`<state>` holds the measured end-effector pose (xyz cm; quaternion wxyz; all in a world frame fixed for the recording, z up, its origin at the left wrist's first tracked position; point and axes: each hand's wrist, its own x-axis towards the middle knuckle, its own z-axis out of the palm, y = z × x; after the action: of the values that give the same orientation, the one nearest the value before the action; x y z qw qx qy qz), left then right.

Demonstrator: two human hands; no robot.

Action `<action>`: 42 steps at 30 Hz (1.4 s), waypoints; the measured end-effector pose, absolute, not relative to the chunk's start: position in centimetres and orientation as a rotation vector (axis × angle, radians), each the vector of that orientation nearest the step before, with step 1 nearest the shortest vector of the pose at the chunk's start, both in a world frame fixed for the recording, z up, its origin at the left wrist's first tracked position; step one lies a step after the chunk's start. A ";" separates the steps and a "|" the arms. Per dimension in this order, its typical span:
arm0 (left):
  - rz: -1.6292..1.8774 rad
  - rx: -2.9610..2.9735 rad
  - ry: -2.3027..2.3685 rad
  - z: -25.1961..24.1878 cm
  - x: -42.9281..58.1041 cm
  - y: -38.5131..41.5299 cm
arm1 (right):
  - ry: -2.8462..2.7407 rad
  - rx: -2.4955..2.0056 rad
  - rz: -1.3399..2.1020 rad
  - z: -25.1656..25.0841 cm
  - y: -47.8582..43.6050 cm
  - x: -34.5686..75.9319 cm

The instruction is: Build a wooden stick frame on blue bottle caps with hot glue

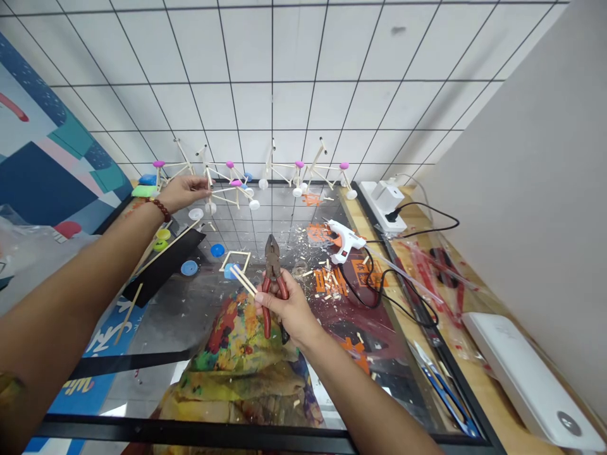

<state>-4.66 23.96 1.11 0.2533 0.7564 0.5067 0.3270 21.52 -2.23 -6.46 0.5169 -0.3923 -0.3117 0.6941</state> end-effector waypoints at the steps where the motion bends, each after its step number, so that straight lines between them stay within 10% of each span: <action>1: 0.839 2.126 1.361 1.4 -4.4 23.6 | -0.750 -0.942 1.667 -6.5 -2.2 21.5; 42: 0.991 1.863 1.276 -1.9 0.3 17.7 | -0.627 -0.870 1.685 -6.7 -1.9 21.7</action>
<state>0.33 17.72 -1.95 0.3315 0.7127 0.4884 0.3791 21.71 -1.88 -6.73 0.5413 -0.3663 -0.2641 0.7093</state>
